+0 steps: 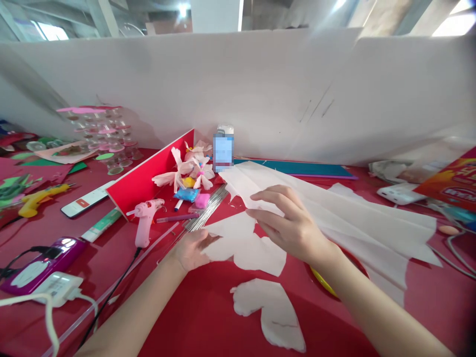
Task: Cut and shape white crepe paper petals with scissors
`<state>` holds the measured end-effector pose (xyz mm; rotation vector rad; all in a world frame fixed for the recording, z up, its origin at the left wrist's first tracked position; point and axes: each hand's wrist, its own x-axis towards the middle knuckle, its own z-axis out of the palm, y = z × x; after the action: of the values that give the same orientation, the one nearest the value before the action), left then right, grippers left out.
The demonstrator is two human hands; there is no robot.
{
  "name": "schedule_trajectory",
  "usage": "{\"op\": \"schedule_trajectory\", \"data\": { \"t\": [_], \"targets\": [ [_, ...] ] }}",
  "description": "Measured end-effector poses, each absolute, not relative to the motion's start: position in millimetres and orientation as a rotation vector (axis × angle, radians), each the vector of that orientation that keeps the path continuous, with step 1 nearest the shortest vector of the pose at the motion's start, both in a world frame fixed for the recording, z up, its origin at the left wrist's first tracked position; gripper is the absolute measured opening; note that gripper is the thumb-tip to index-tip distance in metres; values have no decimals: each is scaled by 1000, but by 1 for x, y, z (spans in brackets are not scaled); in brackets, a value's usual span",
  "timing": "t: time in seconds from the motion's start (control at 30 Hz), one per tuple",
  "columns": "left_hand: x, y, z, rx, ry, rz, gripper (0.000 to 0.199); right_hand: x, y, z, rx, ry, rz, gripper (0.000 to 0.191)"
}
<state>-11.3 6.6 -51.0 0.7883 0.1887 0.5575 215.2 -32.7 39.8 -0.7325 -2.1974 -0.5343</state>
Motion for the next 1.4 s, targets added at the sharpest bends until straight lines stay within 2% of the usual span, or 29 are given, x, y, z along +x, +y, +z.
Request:
{"op": "schedule_trajectory", "data": {
  "t": [0.2,0.33,0.53,0.6,0.67,0.7,0.77,0.83,0.97,1.07,1.2,1.3,1.4],
  "targets": [
    [-14,4,-39,723,192,572,42,219,-30,40,-781,-2183,-641,23],
    [-12,5,-32,782,459,468,43,220,-31,39,-768,-2220,-649,20],
    [-2,6,-27,1027,847,683,27,217,-30,38,-932,-2303,-616,22],
    [-1,6,-25,1096,882,662,29,215,-30,37,-1103,-2280,-450,23],
    [-1,6,-24,1155,926,654,30,213,-31,35,-1388,-2183,-124,21],
    [-1,6,-23,1178,953,659,30,212,-32,33,-1546,-2120,90,25],
    [1,4,-22,1228,1009,665,31,209,-36,25,-1776,-1969,549,48],
    [4,3,-22,1278,1014,632,30,205,-41,15,-1777,-1788,934,60],
    [6,0,-24,1304,962,550,30,199,-60,-3,-1463,-1313,1334,55],
    [5,-2,-26,1308,875,454,31,196,-78,-15,-1337,-1139,1485,48],
    [6,-5,-24,1357,713,309,29,189,-95,-32,-1279,-1052,1415,40],
    [9,-7,-22,1375,672,334,29,183,-100,-40,-1212,-1024,1342,30],
    [12,-9,-22,1395,649,391,29,181,-103,-45,-1164,-947,1374,29]
  ]
}}
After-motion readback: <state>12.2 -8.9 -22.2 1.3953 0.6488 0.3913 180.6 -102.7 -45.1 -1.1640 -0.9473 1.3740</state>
